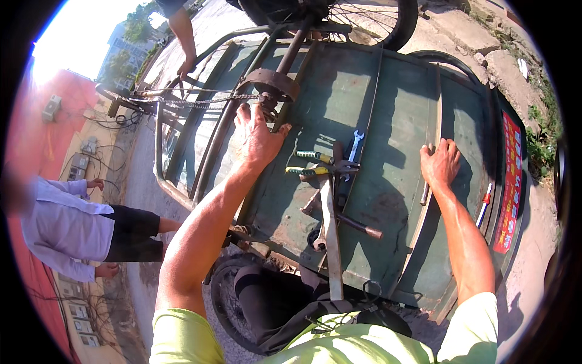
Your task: The person works on a bicycle chain and sprocket assembly mounted on a green metal frame. They use pliers and a hammer to adjust the chain tension and manipulate the sprocket components. The person repeatedly checks the chain alignment and uses a hammer to tap parts into place.
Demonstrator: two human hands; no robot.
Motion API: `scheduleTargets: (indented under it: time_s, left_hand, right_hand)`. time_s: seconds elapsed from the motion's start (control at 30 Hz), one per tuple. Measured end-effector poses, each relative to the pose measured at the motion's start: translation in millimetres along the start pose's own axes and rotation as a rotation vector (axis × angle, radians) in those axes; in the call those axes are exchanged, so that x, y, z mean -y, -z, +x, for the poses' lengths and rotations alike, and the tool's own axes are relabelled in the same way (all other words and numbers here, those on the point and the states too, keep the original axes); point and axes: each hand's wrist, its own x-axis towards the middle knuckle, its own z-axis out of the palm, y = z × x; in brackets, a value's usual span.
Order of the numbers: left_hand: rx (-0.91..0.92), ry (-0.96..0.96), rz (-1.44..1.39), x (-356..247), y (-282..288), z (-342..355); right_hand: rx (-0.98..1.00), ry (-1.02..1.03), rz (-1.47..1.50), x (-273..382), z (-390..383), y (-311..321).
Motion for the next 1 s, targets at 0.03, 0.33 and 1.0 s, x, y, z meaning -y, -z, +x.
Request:
scheduleTargets:
  time_s: [0.03, 0.33, 1.0]
  left_hand:
    - [0.021, -0.007, -0.079, 4.6, 2.9, -3.0]
    - [0.356, 0.394, -0.843, 88.2, -7.9, 55.7]
    - [0.281, 0.215, -0.775, 82.6, 7.4, 54.1]
  right_hand:
    - [-0.004, 0.004, 0.001, 0.0, -0.6, -0.4]
    - [0.016, 0.004, -0.005, 4.0, -0.5, 0.8]
    - [0.036, 0.022, 0.001, 12.1, -3.2, -0.6]
